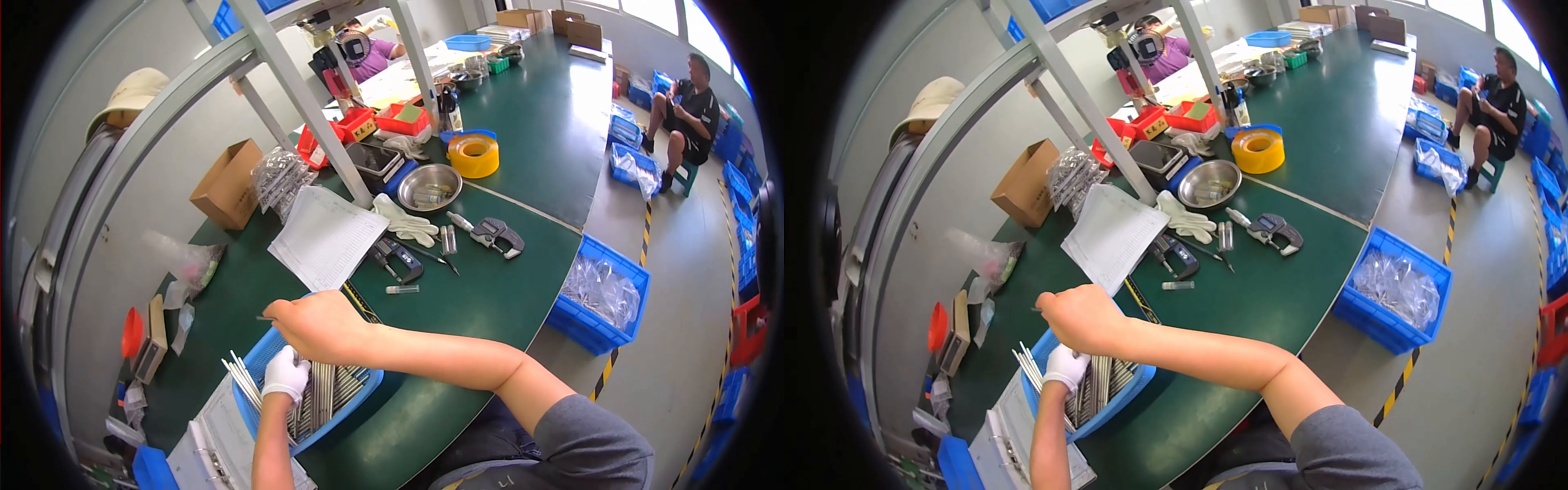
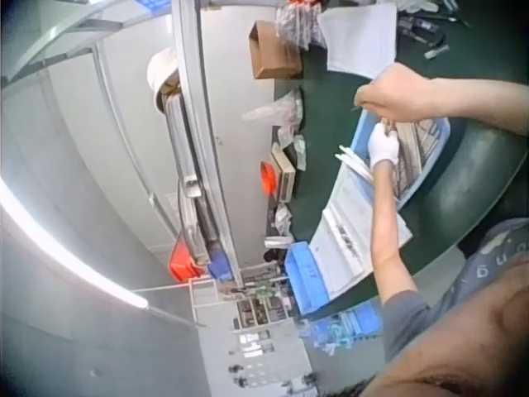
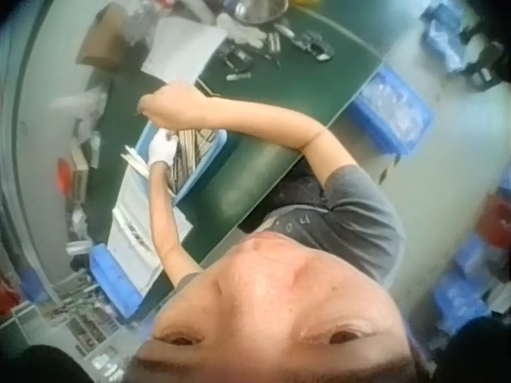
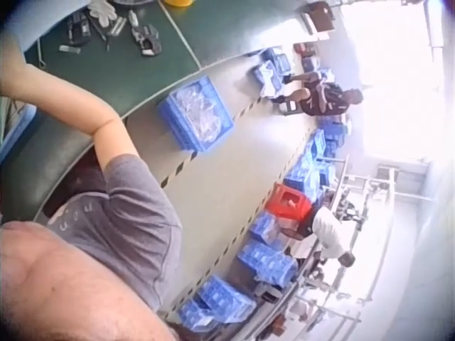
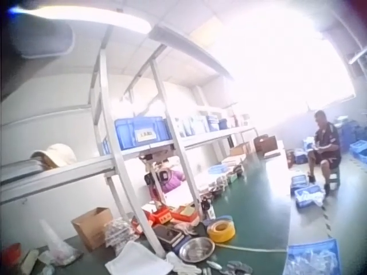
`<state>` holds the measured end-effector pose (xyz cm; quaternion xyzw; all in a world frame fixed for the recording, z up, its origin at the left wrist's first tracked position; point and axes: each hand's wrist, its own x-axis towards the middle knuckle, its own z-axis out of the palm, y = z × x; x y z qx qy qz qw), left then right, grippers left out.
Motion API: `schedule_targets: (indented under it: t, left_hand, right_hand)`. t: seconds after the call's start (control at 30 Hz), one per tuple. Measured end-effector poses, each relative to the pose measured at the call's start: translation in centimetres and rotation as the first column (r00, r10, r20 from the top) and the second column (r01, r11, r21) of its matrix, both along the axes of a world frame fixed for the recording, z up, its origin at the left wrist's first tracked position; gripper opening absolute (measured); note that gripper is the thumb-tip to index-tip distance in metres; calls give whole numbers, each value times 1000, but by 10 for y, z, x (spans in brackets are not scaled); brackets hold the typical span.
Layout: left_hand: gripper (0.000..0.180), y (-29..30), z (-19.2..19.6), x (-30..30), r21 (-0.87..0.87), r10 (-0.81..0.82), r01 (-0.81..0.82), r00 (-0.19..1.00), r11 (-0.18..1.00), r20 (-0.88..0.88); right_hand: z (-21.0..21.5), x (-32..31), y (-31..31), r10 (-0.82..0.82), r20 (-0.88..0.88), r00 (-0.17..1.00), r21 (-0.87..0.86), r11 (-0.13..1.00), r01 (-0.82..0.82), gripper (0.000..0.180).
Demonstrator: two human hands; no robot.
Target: Assembling small metal components onto longer metal tubes at a factory workbench.
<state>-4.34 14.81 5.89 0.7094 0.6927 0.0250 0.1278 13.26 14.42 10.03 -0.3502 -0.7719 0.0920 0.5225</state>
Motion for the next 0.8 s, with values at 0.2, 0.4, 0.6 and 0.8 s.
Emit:
schedule_targets:
  t: [0.2,0.4,0.6,0.8]
  left_hand:
    - [18,-5,-3,-18,-137,280,-250,738,959,615]
    - [22,-32,35,1,238,-103,-373,346,897,932]
    - [27,-63,33,16,129,-118,-385,53,914,992]
    - [26,-65,30,18,-10,-26,-314,-109,949,994]
  right_hand:
    - [-2,-10,-2,-7,34,999,32,999,6,22]
    - [0,-6,-5,-30,-39,999,73,997,33,19]
    - [1,-13,-13,154,-39,987,83,985,-150,11]
    - [-10,-15,-9,130,71,989,198,970,-142,11]
